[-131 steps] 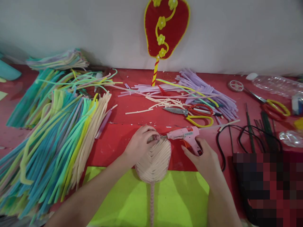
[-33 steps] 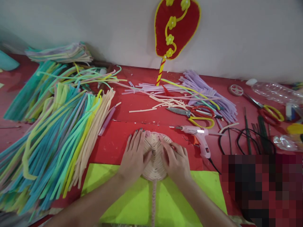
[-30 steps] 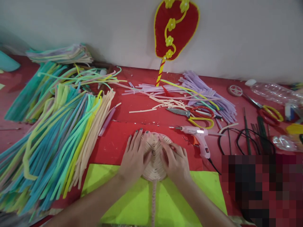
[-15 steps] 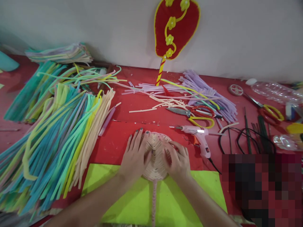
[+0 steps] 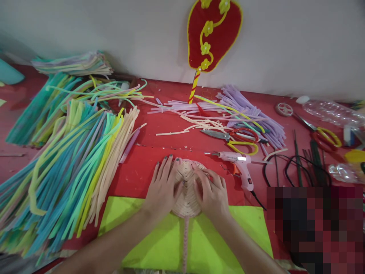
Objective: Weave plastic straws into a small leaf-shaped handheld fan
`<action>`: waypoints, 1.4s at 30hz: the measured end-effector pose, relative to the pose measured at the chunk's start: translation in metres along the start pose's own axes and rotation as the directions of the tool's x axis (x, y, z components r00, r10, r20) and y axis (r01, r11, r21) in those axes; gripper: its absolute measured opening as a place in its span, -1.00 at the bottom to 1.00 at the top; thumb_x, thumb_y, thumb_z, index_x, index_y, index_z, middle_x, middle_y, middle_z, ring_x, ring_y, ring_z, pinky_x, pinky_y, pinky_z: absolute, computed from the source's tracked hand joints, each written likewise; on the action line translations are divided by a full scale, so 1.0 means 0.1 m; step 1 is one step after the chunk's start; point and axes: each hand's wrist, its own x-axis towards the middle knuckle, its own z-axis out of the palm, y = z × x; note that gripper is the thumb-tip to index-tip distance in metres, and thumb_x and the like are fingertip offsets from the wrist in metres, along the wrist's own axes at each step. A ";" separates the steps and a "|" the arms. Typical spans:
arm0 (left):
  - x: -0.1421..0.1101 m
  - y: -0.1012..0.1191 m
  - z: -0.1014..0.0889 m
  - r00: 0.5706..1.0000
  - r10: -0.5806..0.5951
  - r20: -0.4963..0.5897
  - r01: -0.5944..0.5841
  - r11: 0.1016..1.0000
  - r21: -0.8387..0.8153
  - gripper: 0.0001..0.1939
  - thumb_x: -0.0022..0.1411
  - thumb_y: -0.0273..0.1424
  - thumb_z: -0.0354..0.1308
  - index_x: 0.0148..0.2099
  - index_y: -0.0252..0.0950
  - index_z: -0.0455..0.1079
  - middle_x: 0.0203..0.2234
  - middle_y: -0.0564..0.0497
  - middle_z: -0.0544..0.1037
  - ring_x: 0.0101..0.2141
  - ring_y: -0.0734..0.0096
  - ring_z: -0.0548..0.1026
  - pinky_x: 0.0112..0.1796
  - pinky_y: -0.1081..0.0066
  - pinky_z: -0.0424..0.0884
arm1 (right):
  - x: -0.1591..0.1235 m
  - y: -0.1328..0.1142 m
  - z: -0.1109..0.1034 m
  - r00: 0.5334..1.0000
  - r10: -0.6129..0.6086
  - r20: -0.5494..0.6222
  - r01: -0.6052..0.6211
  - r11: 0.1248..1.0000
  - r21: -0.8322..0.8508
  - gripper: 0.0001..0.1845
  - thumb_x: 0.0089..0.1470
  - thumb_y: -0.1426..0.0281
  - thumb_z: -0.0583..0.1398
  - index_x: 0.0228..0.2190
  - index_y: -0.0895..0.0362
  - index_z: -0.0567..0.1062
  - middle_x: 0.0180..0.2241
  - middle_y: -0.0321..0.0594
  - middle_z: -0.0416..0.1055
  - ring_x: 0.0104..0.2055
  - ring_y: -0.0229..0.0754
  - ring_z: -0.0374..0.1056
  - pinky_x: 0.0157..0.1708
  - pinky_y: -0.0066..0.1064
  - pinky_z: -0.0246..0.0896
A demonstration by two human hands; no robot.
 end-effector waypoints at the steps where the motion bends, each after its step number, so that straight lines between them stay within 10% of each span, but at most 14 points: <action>1: 0.00 0.00 0.00 1.000 0.000 -0.002 0.000 1.000 -0.002 -0.43 0.21 -0.32 -0.11 0.23 -0.37 -0.08 0.19 -0.20 0.04 0.19 0.13 -0.02 0.11 0.07 0.06 | -0.01 0.01 0.00 1.000 0.004 0.002 -0.004 1.000 0.010 -0.67 0.05 0.47 0.07 -0.09 0.16 0.33 -0.21 -0.11 0.43 -0.10 -0.13 0.25 -0.17 -0.31 0.10; 25: -0.01 0.01 0.03 0.997 -0.038 -0.073 0.036 0.999 -0.035 -0.37 0.19 -0.28 -0.08 0.23 -0.45 -0.12 0.18 -0.27 0.05 0.19 0.08 -0.02 0.10 0.03 0.09 | 0.00 -0.01 0.02 0.999 0.036 0.019 -0.037 0.999 0.025 -0.67 0.05 0.41 0.10 -0.10 0.16 0.35 -0.26 -0.11 0.44 -0.15 -0.08 0.21 -0.19 -0.27 0.12; 42: 0.09 -0.21 -0.07 0.960 -0.203 -0.191 0.144 0.948 -0.283 -0.89 0.18 -0.41 -0.05 -0.24 -0.29 0.24 0.08 -0.17 0.19 0.14 0.16 0.08 0.10 0.05 0.08 | -0.07 0.18 0.11 0.946 0.323 -0.026 -0.249 0.777 0.578 -0.72 0.07 0.49 -0.06 -0.22 0.07 0.34 -0.22 -0.16 0.37 -0.15 -0.13 0.28 -0.11 -0.21 0.18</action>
